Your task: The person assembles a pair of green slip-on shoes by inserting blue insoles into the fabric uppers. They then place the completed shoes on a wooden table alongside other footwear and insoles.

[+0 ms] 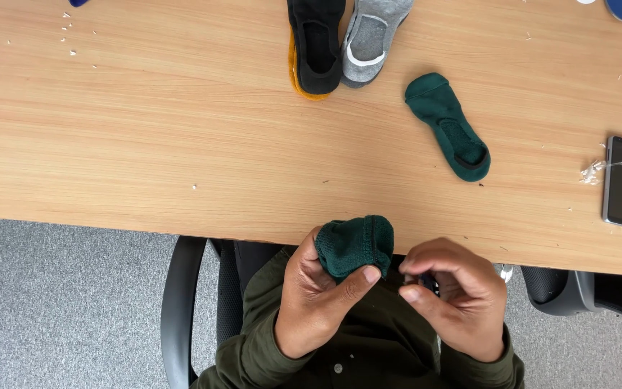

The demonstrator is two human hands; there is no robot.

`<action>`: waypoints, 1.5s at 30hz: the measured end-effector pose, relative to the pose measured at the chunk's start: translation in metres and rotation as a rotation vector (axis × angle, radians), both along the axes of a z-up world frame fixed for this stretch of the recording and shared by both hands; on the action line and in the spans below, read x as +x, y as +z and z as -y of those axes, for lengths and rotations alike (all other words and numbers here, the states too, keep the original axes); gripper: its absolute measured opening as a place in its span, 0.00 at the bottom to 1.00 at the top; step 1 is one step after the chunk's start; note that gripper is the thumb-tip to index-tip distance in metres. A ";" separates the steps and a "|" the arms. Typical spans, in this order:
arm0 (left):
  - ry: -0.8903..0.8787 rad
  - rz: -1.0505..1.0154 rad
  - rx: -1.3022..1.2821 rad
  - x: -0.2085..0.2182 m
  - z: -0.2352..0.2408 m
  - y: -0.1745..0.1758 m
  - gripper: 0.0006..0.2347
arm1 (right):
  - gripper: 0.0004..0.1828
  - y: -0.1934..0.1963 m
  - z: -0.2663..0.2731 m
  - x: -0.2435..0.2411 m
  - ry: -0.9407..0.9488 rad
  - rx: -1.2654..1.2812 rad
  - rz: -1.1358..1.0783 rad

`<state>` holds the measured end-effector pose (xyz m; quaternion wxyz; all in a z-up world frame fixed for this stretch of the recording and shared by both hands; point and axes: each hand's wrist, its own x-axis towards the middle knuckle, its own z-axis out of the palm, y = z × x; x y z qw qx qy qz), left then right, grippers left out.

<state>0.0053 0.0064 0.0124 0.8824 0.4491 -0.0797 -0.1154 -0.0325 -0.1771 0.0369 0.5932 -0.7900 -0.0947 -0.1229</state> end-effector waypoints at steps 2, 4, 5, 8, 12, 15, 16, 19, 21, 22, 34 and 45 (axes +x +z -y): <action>-0.037 -0.025 -0.024 0.002 -0.001 -0.003 0.11 | 0.11 -0.008 0.001 0.000 -0.016 0.080 0.008; -0.076 -0.050 -0.046 0.004 -0.001 -0.008 0.11 | 0.13 -0.016 0.001 0.001 -0.033 0.162 0.016; -0.141 -0.189 -0.240 0.005 0.000 -0.012 0.10 | 0.12 -0.020 0.002 0.002 -0.039 0.285 -0.024; -0.226 -0.414 -0.510 0.007 0.000 -0.028 0.12 | 0.14 -0.032 0.004 0.001 -0.051 0.453 -0.096; -0.341 -0.540 -0.734 0.007 -0.001 -0.046 0.28 | 0.15 -0.039 0.000 -0.002 -0.111 0.397 -0.091; -0.377 -0.286 -0.586 0.004 0.000 -0.048 0.35 | 0.13 -0.030 -0.003 -0.001 -0.134 0.345 -0.107; -0.383 -0.285 -0.583 0.003 0.001 -0.049 0.35 | 0.13 -0.026 -0.005 0.000 -0.140 0.347 -0.103; -0.255 -0.353 -0.447 0.000 0.004 -0.049 0.24 | 0.14 -0.018 -0.011 0.004 -0.150 0.311 -0.109; -0.151 -0.510 -0.311 -0.002 0.005 -0.046 0.11 | 0.14 -0.020 -0.012 0.005 -0.184 0.284 -0.133; -0.156 -0.510 -0.307 -0.002 0.006 -0.045 0.11 | 0.14 -0.020 -0.012 0.004 -0.189 0.286 -0.131; -0.112 -0.472 -0.232 -0.004 0.013 -0.043 0.16 | 0.13 -0.017 -0.008 0.008 -0.134 0.223 -0.052; -0.129 -0.477 -0.239 -0.003 0.013 -0.041 0.17 | 0.10 -0.019 -0.005 0.007 -0.124 0.181 -0.072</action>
